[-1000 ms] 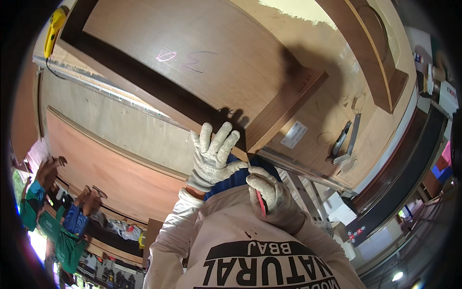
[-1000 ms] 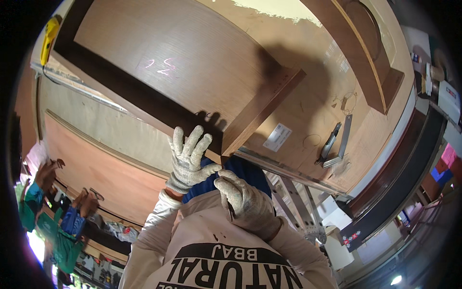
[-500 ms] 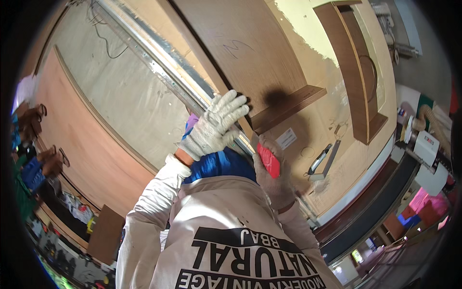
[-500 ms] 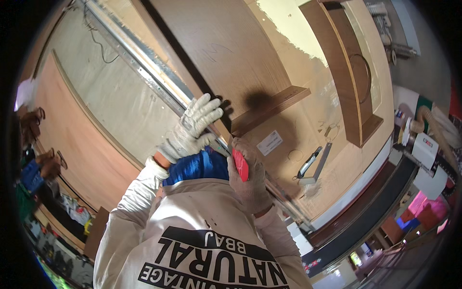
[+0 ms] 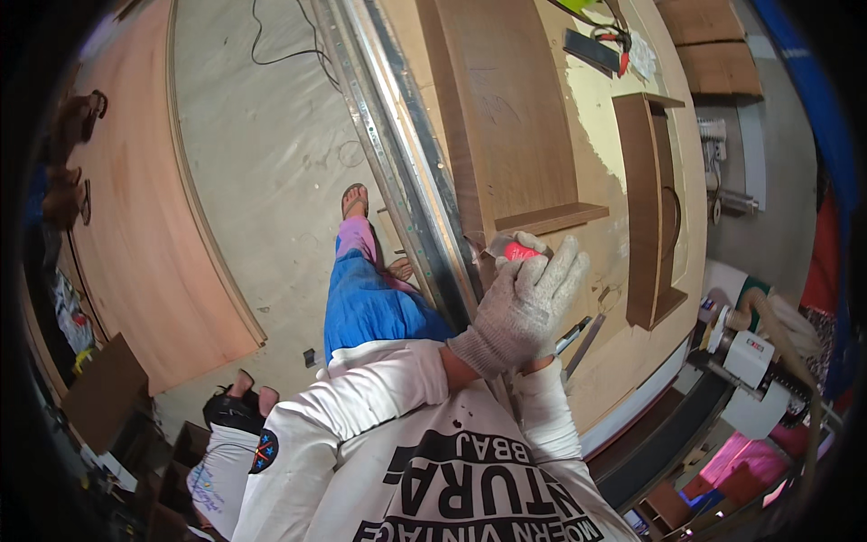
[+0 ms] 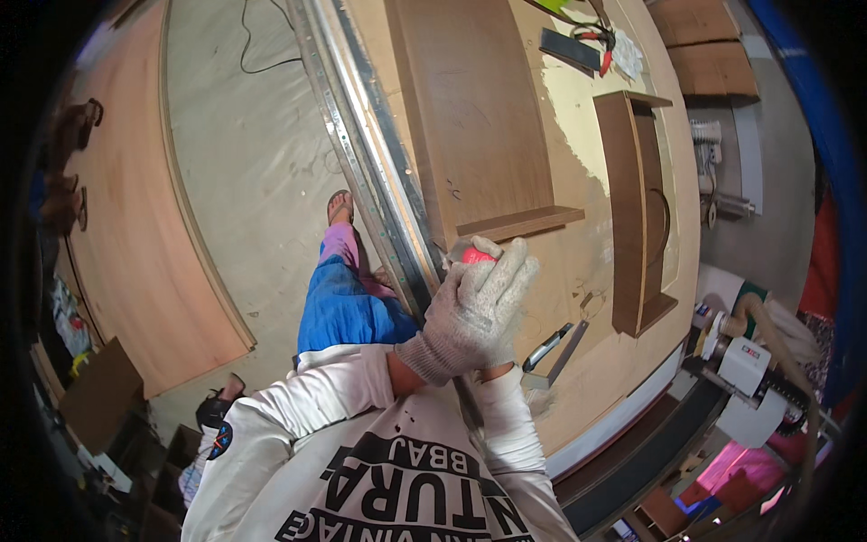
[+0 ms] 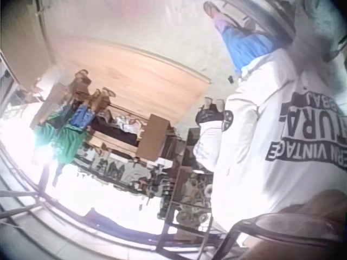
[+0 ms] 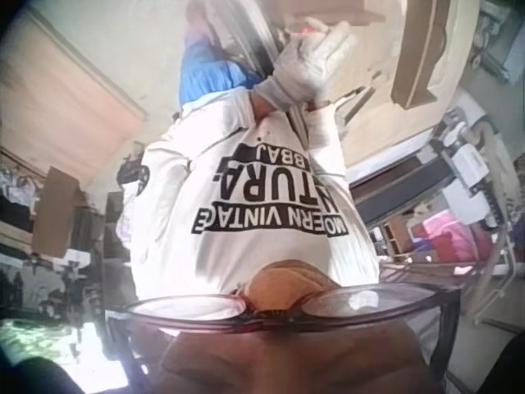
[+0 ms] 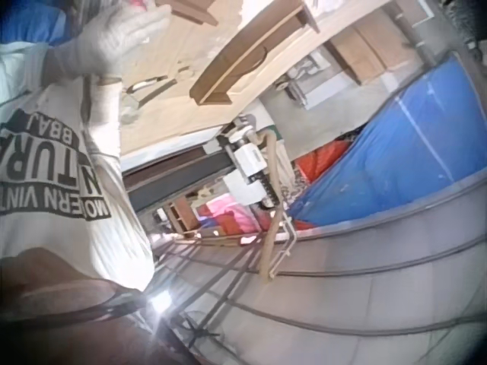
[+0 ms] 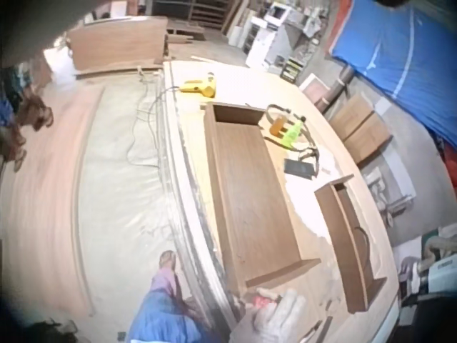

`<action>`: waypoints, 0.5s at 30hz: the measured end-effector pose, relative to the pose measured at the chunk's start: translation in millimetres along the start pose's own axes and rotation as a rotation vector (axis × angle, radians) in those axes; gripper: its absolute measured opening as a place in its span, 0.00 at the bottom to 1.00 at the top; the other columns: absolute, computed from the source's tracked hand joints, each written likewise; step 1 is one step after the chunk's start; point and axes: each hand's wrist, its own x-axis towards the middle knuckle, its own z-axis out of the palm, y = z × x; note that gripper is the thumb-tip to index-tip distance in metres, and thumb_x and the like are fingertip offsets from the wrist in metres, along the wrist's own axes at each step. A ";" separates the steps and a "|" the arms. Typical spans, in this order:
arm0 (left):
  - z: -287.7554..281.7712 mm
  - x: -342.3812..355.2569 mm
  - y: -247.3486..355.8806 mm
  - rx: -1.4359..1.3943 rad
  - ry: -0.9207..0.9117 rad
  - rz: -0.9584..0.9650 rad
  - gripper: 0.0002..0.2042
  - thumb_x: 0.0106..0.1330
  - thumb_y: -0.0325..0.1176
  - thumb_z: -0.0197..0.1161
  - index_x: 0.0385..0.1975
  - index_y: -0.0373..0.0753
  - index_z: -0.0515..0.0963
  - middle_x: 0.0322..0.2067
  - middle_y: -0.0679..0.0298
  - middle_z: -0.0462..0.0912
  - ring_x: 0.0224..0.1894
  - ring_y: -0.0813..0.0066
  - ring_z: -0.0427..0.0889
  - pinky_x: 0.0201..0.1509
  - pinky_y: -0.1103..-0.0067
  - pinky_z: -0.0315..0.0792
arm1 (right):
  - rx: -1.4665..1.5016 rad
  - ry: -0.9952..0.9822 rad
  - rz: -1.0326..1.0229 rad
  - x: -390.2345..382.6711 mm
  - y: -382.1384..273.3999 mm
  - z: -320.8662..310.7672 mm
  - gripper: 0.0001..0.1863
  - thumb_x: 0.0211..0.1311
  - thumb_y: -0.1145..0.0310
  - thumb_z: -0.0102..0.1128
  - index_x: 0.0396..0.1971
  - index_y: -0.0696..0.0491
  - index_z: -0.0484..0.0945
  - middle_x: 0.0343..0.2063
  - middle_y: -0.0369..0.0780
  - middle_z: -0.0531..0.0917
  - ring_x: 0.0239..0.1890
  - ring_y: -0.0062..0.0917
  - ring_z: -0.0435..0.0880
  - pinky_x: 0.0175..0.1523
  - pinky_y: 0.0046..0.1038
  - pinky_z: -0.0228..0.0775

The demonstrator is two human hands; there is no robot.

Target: The person assembles wooden components by applying glue to the edges and using a hammer to tap the pieces into place. They then use a red marking tool to label or mark the wood, and use a square ruler to check the alignment of the assembled parts.

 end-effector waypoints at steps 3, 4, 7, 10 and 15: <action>0.6 7.9 -0.1 0.055 0.018 -0.049 0.29 0.62 0.28 0.56 0.67 0.39 0.69 0.68 0.53 0.69 0.59 0.55 0.75 0.61 0.62 0.72 | -0.226 -0.038 -0.021 8.5 -10.6 -9.7 0.22 0.70 0.61 0.58 0.60 0.53 0.73 0.48 0.48 0.81 0.62 0.39 0.76 0.67 0.40 0.67; 8.4 6.8 0.4 0.148 0.023 -0.055 0.31 0.61 0.30 0.56 0.68 0.40 0.67 0.68 0.54 0.69 0.59 0.56 0.74 0.62 0.62 0.71 | -0.266 -0.046 -0.038 9.3 -12.7 -11.0 0.22 0.70 0.60 0.58 0.60 0.53 0.73 0.48 0.48 0.81 0.62 0.39 0.76 0.67 0.40 0.67; 32.4 1.3 3.9 0.269 0.061 -0.098 0.32 0.60 0.31 0.57 0.69 0.40 0.66 0.68 0.56 0.70 0.59 0.58 0.74 0.61 0.63 0.71 | -0.365 -0.071 -0.064 5.0 -16.1 -16.0 0.22 0.70 0.60 0.57 0.60 0.53 0.74 0.48 0.48 0.81 0.61 0.39 0.76 0.67 0.40 0.67; 37.9 4.3 6.7 0.138 0.139 -0.191 0.30 0.61 0.26 0.57 0.68 0.42 0.69 0.66 0.57 0.73 0.55 0.56 0.76 0.58 0.64 0.72 | -0.565 -0.102 -0.091 8.3 -20.7 -23.3 0.22 0.71 0.59 0.56 0.60 0.53 0.74 0.47 0.47 0.81 0.61 0.38 0.76 0.67 0.40 0.66; 39.6 8.6 -3.6 0.014 0.139 -0.245 0.30 0.61 0.30 0.60 0.67 0.45 0.70 0.63 0.60 0.75 0.56 0.57 0.75 0.59 0.65 0.72 | -0.573 -0.174 -0.085 10.5 -27.2 -21.7 0.22 0.71 0.58 0.55 0.59 0.53 0.75 0.46 0.47 0.81 0.61 0.38 0.76 0.67 0.40 0.66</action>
